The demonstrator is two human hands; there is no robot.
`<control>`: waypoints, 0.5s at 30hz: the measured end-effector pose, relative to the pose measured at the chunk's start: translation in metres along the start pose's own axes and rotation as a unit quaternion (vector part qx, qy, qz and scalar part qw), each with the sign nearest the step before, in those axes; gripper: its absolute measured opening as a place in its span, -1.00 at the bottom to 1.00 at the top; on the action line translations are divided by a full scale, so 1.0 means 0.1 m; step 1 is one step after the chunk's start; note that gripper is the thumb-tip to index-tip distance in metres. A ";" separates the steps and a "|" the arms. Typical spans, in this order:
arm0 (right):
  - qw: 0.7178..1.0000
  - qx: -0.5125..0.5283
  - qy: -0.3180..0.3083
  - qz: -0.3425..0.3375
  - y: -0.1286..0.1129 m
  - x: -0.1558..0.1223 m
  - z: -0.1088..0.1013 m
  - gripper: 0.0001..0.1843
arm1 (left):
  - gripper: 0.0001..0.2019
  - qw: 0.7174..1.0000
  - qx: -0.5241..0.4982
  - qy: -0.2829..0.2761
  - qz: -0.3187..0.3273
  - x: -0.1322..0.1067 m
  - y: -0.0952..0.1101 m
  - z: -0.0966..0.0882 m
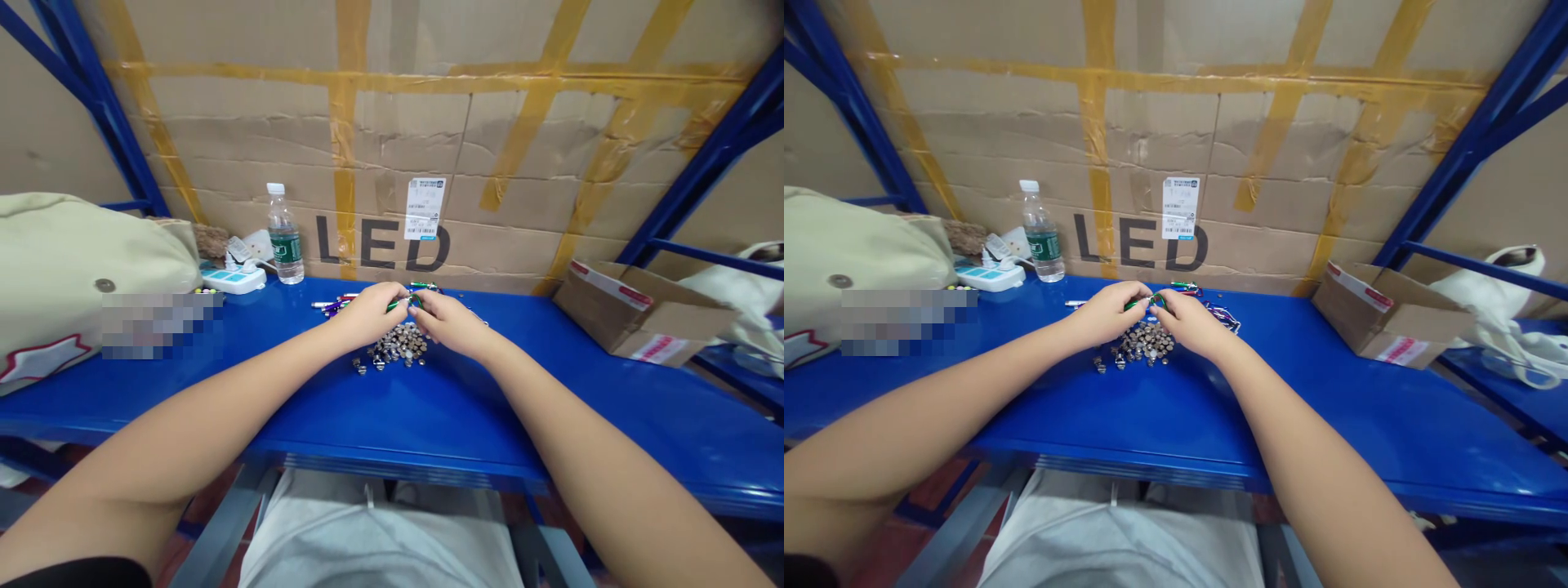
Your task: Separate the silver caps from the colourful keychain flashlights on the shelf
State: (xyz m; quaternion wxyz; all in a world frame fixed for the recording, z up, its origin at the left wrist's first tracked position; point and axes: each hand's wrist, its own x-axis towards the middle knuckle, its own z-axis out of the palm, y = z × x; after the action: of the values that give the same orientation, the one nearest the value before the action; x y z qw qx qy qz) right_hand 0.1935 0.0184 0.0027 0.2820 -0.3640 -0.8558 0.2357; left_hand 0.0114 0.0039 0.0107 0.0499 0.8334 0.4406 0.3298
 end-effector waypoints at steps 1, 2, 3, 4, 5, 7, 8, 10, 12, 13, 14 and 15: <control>1.000 -0.017 -0.005 0.003 -0.01 -0.01 -0.01 -0.82 | -0.84 1.000 0.004 0.001 0.005 0.00 0.00 0.00; 1.000 -0.025 -0.011 0.009 -0.02 -0.01 -0.02 -0.81 | -0.83 1.000 0.009 0.003 0.011 0.00 0.01 0.00; 0.999 -0.023 -0.020 0.018 -0.04 -0.02 -0.02 -0.80 | -0.84 1.000 0.016 0.004 0.019 0.00 0.01 0.00; 0.999 -0.013 -0.031 0.028 -0.05 -0.03 -0.03 -0.80 | -0.84 0.999 0.025 0.005 0.030 -0.01 0.01 0.00; 0.998 0.001 -0.044 0.040 -0.06 -0.03 -0.03 -0.80 | -0.84 0.998 0.035 0.004 0.043 -0.01 0.01 -0.01; 0.996 0.022 -0.065 0.057 -0.08 -0.05 -0.04 -0.79 | -0.85 0.996 0.055 -0.003 0.067 -0.01 0.01 -0.02; 0.995 0.024 -0.071 0.062 -0.09 -0.05 -0.04 -0.78 | -0.85 0.995 0.063 -0.008 0.075 -0.02 0.01 -0.02; 0.995 0.010 -0.072 0.069 -0.11 -0.05 -0.04 -0.75 | -0.84 0.993 0.078 -0.016 0.083 -0.03 0.01 -0.02; 0.995 -0.020 -0.062 0.074 -0.12 -0.05 -0.04 -0.72 | -0.83 0.991 0.097 -0.021 0.086 -0.04 0.02 -0.01; 0.995 -0.035 -0.056 0.079 -0.13 -0.05 -0.04 -0.70 | -0.82 0.990 0.109 -0.024 0.087 -0.04 0.02 -0.01; 0.994 -0.049 -0.049 0.085 -0.13 -0.05 -0.04 -0.69 | -0.81 0.988 0.123 -0.026 0.089 -0.04 0.02 0.00; 0.993 -0.060 -0.044 0.092 -0.14 -0.05 -0.04 -0.67 | -0.81 0.986 0.140 -0.029 0.089 -0.05 0.03 0.00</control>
State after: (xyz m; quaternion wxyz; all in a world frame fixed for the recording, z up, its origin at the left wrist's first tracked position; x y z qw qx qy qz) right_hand 0.1923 0.0071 0.0130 0.1992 -0.4467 -0.8429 0.2243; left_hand 0.0118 -0.0014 0.0094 -0.0837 0.8773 0.4047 0.2441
